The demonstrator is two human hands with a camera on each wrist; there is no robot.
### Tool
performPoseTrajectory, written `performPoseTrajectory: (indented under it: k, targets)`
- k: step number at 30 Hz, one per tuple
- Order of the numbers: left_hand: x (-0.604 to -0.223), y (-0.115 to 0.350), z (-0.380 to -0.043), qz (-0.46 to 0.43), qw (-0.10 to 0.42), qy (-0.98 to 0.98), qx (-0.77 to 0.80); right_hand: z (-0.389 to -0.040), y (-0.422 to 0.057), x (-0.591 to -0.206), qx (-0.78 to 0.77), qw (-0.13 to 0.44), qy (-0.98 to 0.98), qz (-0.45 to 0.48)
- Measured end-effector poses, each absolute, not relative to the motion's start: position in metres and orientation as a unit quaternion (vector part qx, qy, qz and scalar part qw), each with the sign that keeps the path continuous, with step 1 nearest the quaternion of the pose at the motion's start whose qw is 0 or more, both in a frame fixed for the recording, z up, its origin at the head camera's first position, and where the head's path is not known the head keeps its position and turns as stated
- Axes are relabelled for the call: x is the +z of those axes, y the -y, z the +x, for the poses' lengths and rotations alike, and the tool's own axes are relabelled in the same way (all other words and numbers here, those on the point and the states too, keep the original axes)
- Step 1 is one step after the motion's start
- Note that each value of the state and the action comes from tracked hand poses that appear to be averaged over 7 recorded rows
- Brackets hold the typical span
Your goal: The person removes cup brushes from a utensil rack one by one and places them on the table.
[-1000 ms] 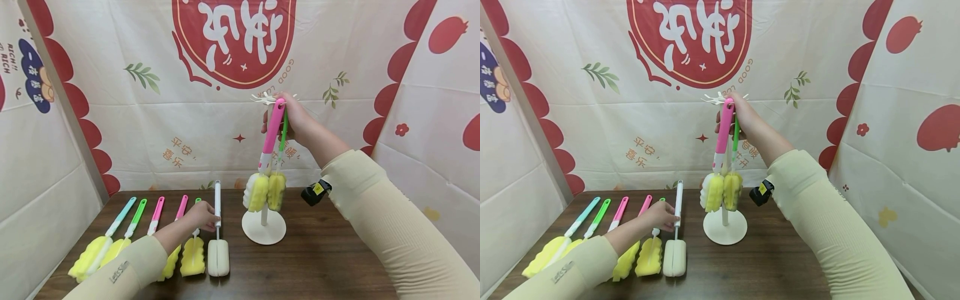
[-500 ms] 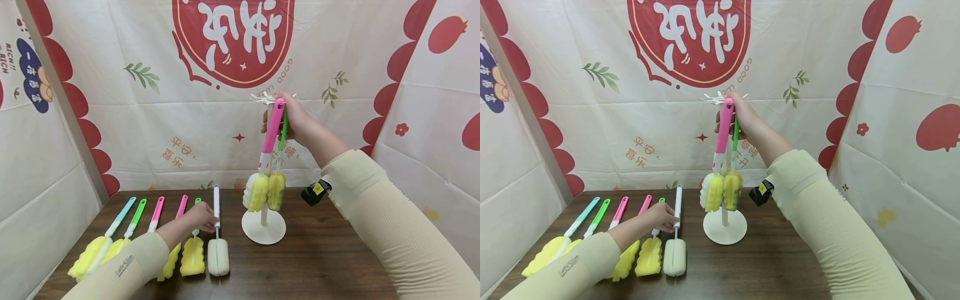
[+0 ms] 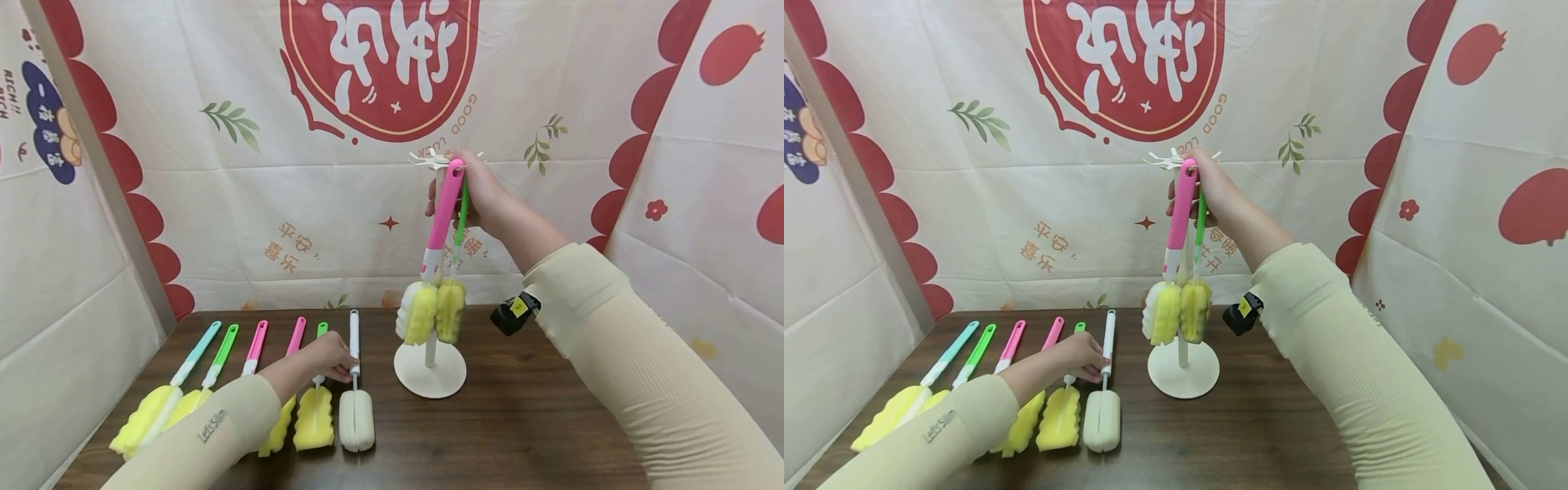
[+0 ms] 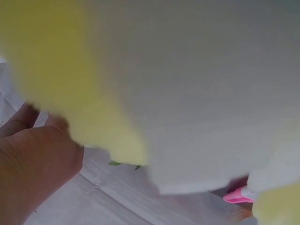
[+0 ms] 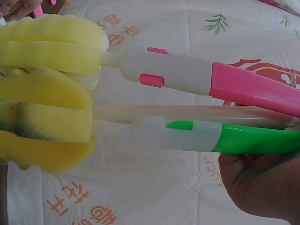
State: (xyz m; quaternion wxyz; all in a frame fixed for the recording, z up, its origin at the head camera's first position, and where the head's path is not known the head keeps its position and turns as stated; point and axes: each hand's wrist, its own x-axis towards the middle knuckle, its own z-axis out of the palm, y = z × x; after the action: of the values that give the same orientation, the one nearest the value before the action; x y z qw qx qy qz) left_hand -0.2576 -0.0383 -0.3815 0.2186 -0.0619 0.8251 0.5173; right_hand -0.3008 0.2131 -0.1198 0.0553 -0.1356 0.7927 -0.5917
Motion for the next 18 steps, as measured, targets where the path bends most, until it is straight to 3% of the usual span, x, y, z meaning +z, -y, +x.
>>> performPoseTrajectory:
  k: [18]
  targets:
    - [-0.3837,0.0350,-0.2546,-0.090,0.233,-0.829,0.500,-0.2982,-0.2141,-0.1190,-0.598,0.056,-0.788,-0.135]
